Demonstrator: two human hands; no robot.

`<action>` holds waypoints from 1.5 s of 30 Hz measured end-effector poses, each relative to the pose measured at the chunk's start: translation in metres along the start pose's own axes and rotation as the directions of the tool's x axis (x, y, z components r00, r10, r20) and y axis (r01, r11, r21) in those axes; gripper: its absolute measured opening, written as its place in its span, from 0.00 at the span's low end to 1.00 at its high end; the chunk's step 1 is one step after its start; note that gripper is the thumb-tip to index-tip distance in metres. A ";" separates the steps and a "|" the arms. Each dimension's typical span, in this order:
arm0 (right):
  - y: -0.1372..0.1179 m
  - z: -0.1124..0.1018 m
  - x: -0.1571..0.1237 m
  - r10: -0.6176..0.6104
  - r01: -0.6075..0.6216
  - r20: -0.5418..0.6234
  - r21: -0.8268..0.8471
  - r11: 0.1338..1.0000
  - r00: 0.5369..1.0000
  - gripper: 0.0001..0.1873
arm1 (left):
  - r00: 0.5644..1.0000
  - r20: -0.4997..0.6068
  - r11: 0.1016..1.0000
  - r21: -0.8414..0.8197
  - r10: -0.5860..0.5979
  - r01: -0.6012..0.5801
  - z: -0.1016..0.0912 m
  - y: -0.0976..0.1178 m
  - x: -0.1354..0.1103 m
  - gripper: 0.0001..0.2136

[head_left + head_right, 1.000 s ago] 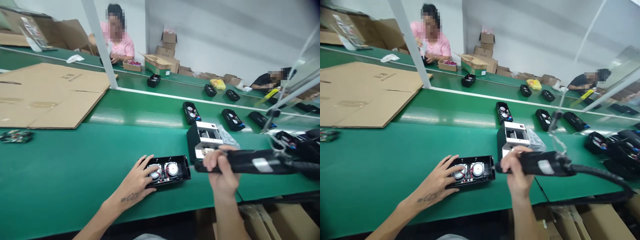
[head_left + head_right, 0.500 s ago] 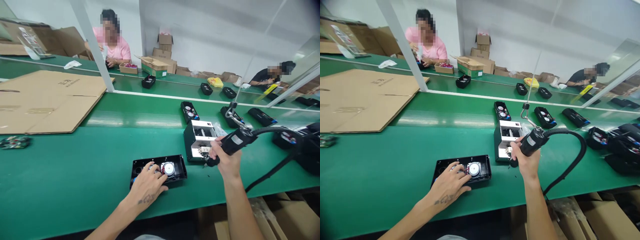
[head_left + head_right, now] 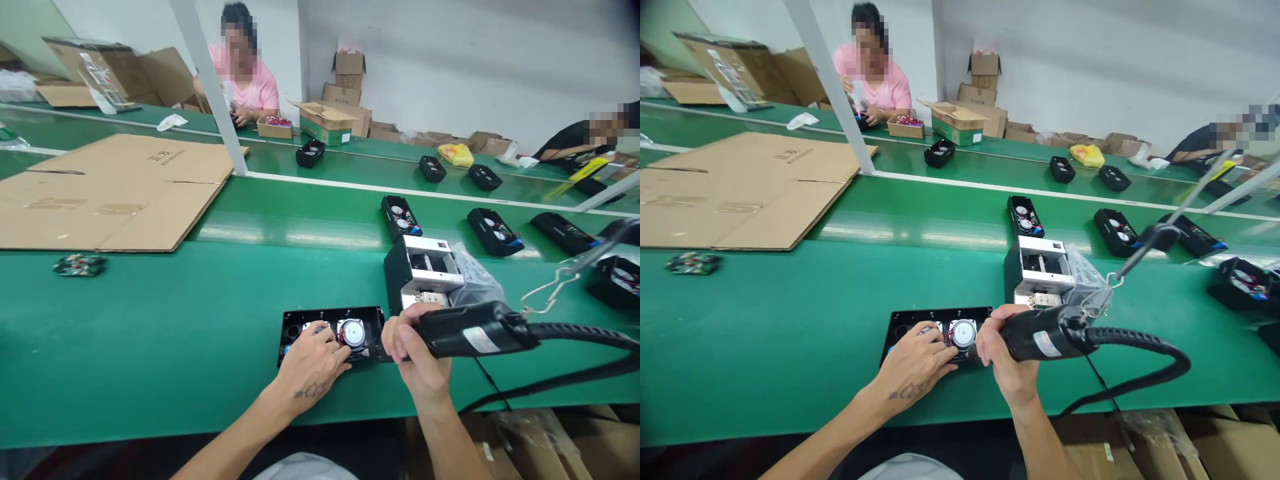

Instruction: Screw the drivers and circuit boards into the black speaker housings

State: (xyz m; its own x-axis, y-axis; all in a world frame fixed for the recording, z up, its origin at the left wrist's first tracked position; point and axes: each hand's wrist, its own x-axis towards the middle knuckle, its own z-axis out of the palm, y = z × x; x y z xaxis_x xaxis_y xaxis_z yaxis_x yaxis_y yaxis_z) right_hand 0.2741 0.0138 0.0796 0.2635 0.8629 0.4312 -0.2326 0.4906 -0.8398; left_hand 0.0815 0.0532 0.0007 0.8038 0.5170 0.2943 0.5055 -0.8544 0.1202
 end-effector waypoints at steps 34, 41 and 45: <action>-0.052 0.002 -0.031 0.007 0.007 -0.103 0.135 0.991 0.995 0.05 | 0.939 -0.177 0.758 -0.642 -0.293 0.116 -0.024 0.033 -0.015 0.16; -0.046 0.001 -0.038 0.028 -0.024 -0.035 0.130 0.991 0.999 0.05 | 0.948 -0.185 0.802 -0.589 -0.257 0.103 -0.021 0.035 -0.019 0.18; -0.047 0.002 -0.042 0.027 -0.024 -0.028 0.115 0.993 0.999 0.05 | 0.936 -0.231 0.826 -0.555 -0.267 0.099 -0.017 0.038 -0.019 0.19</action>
State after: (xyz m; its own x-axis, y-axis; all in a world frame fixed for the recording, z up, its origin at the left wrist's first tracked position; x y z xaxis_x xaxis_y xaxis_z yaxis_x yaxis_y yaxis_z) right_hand 0.2720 -0.0458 0.1018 0.2829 0.8723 0.3988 -0.3450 0.4805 -0.8063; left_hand 0.0803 0.0103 0.0158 0.5450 0.6997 0.4619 0.3224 -0.6835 0.6549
